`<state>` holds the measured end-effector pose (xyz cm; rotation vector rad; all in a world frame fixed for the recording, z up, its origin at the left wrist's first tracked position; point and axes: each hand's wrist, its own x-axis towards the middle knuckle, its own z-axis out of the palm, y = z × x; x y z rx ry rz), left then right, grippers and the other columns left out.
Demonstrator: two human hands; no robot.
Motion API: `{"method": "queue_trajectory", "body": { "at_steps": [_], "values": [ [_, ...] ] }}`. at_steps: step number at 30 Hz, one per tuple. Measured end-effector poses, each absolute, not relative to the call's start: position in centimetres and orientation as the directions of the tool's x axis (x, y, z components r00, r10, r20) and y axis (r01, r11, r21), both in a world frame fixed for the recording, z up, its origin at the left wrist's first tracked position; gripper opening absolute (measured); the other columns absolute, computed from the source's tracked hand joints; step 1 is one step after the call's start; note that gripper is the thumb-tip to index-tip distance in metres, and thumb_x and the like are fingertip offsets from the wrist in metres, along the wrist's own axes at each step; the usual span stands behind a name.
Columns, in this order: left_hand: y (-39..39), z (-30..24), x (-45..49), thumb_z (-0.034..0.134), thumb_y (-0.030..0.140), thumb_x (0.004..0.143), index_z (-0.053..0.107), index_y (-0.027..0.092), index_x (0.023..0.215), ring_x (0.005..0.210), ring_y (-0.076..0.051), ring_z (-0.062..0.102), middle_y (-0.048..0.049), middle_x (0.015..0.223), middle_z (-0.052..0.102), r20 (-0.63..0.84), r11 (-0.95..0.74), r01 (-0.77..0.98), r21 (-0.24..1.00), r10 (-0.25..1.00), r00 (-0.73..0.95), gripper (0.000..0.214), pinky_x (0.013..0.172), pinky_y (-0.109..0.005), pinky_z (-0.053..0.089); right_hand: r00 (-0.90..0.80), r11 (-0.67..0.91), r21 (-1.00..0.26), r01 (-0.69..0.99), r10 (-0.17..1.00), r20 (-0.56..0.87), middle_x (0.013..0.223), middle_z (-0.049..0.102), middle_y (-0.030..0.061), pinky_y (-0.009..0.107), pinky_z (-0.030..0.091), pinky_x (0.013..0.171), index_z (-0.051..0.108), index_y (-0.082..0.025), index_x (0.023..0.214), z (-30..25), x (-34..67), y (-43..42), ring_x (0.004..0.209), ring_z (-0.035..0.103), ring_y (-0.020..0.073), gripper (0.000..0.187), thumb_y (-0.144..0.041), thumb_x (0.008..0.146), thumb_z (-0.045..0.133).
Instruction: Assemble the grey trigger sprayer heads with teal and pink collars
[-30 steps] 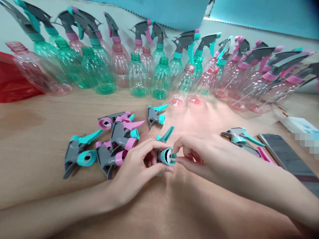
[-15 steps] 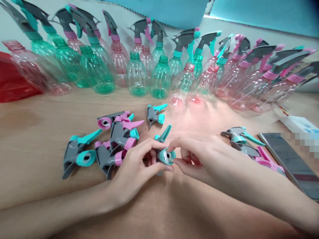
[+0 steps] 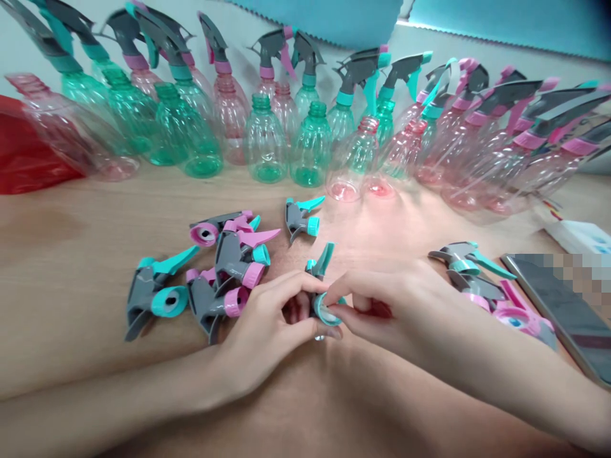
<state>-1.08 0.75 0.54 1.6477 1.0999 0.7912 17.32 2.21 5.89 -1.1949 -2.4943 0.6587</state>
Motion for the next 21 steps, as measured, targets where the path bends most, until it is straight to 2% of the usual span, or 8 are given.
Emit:
{"method": "queue_trajectory", "body": {
  "at_steps": [5,9,16,21],
  "values": [
    [0.71,0.8,-0.99,0.072,0.016,0.075,0.066,0.022,0.093,0.061,-0.011,0.047,0.0044,0.072,0.058,0.008,-0.132,0.296,0.946,0.922,0.386,0.02,0.055,-0.022,0.036,-0.625,0.565,-0.442,0.697,0.78,0.012,0.055,0.045,-0.0068,0.023,0.023,0.046,0.055,-0.02,0.065,6.45,17.81,1.92,0.05,0.036,0.0083,0.016,-0.013,0.08,0.054],
    [0.8,0.62,-1.11,0.071,0.017,0.077,0.065,0.023,0.099,0.064,-0.011,0.048,0.0043,0.075,0.058,0.014,-0.135,0.296,0.946,0.926,0.378,0.023,0.057,-0.022,0.038,-0.592,0.546,-0.372,0.751,0.806,-0.012,0.058,0.049,-0.0042,0.025,0.026,0.049,0.054,-0.019,0.068,6.37,17.93,1.59,0.052,0.04,0.0106,0.015,-0.016,0.082,0.052],
    [1.05,0.33,-1.18,0.073,0.013,0.074,0.066,0.023,0.096,0.061,-0.009,0.045,0.0062,0.07,0.051,0.043,-0.165,0.309,0.937,0.93,0.365,0.025,0.054,-0.021,0.035,-0.626,0.598,-0.398,0.695,0.776,0.072,0.055,0.047,-0.005,0.025,0.022,0.044,0.055,-0.018,0.068,5.83,17.33,1.43,0.047,0.034,0.0097,0.015,-0.016,0.083,0.053],
    [0.88,0.6,-1.05,0.075,0.016,0.073,0.067,0.024,0.097,0.061,-0.009,0.046,0.0054,0.077,0.055,0.042,-0.173,0.321,0.931,0.925,0.378,0.027,0.055,-0.022,0.035,-0.645,0.607,-0.349,0.714,0.764,0.009,0.063,0.058,-0.0007,0.026,0.032,0.054,0.058,-0.017,0.077,6.17,18.06,1.57,0.056,0.049,0.0124,0.014,-0.019,0.087,0.048]
  ]
}}
